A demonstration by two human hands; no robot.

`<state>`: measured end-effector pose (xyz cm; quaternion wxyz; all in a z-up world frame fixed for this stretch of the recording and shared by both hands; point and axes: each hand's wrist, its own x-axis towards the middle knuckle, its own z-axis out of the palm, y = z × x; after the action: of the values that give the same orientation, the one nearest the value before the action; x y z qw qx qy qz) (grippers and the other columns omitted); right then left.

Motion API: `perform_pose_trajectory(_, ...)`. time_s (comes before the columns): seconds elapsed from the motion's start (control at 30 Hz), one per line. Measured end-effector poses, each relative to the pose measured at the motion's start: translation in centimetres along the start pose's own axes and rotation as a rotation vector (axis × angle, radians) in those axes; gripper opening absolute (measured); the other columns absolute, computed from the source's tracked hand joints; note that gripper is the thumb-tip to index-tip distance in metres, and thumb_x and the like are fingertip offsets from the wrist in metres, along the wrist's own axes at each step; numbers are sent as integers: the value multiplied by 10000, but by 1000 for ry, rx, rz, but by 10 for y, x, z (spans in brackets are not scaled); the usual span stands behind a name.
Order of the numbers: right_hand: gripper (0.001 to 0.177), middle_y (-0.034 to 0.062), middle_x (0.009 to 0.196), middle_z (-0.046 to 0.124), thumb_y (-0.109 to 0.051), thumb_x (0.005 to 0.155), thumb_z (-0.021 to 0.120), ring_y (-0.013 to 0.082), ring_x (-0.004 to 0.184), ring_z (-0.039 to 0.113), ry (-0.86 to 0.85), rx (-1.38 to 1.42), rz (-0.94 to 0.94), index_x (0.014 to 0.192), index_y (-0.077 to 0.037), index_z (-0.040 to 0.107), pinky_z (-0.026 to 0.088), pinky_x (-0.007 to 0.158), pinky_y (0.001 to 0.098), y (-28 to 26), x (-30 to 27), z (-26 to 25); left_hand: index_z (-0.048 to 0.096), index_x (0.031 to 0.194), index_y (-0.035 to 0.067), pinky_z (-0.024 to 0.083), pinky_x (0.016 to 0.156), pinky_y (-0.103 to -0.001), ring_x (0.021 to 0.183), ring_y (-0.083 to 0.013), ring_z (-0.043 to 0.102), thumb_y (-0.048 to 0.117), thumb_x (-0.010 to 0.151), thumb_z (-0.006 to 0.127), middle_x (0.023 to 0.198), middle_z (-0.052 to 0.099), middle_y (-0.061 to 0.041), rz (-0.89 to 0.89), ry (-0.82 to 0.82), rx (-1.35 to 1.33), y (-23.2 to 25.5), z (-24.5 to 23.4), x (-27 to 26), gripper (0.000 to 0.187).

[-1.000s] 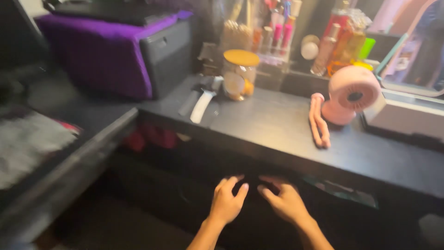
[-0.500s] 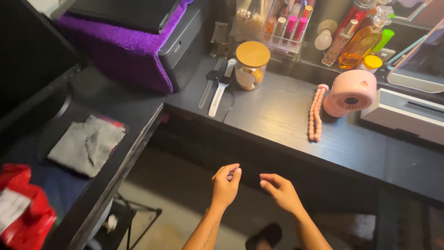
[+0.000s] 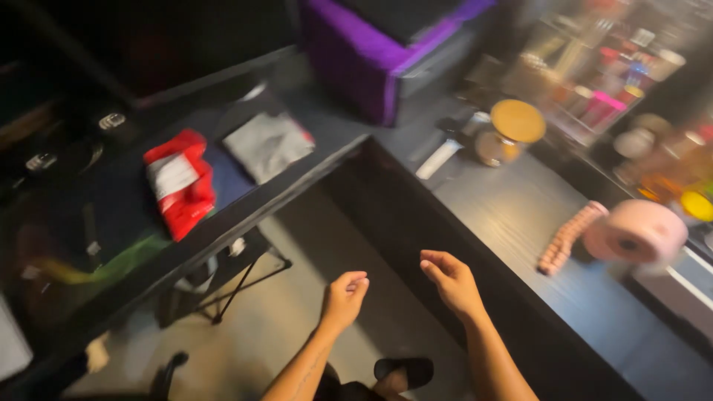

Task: The person organizes various objects on a desk, handles glasses, a phone, and a headset.

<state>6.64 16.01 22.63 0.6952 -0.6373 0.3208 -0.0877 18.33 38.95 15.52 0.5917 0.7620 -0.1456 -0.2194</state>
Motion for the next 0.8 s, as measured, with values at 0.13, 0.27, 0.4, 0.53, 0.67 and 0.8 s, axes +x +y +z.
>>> perform_pose_trajectory(0.13,376,67,1094,763,-215,937,697,148,1027,683,-109,-203,-25,1261,-23,700,529,882,288,-37,19,56,748,1130,56,609,792,-300,895,-174,762,254,910,718,1011,808,-90,-46,208,62,4,-63,-8,298)
perform_pose_trajectory(0.27,402,90,1150,762,-234,941,701,165,1098,693,-297,-211,-82,1269,-2,687,532,962,307,-64,39,129,737,1149,52,604,828,-300,957,-172,766,258,925,703,1039,802,-95,-46,360,-12,20,-127,-2,306)
perform_pose_trajectory(0.4,434,99,1187,749,-236,930,699,169,1105,695,-398,-246,-75,1297,-9,653,555,949,310,-73,71,212,727,1140,42,606,796,-324,1008,-198,749,268,935,707,1092,774,-102,74,524,46,29,-201,28,306)
perform_pose_trajectory(0.53,440,140,1186,749,-217,932,718,186,1092,692,-445,-266,-170,1293,26,654,554,943,312,-56,125,297,735,1114,48,591,819,-345,948,-226,749,260,933,732,1045,771,-116,170,710,129,23,-272,69,279)
perform_pose_trajectory(0.67,606,127,1213,712,-186,883,738,190,1114,676,-503,-189,-159,1410,22,523,539,949,321,-71,171,383,725,1123,67,552,861,-419,983,-312,699,210,902,757,1055,734,-137,263,899,310,9,-328,121,265)
perform_pose_trajectory(0.8,746,126,1272,646,-284,833,840,208,1157,636,-349,-404,-310,1408,60,513,511,967,336,-82,208,448,675,1198,32,525,876,-474,1038,-420,652,198,847,802,1110,696,-224,244,860,472,-5,-356,161,408)
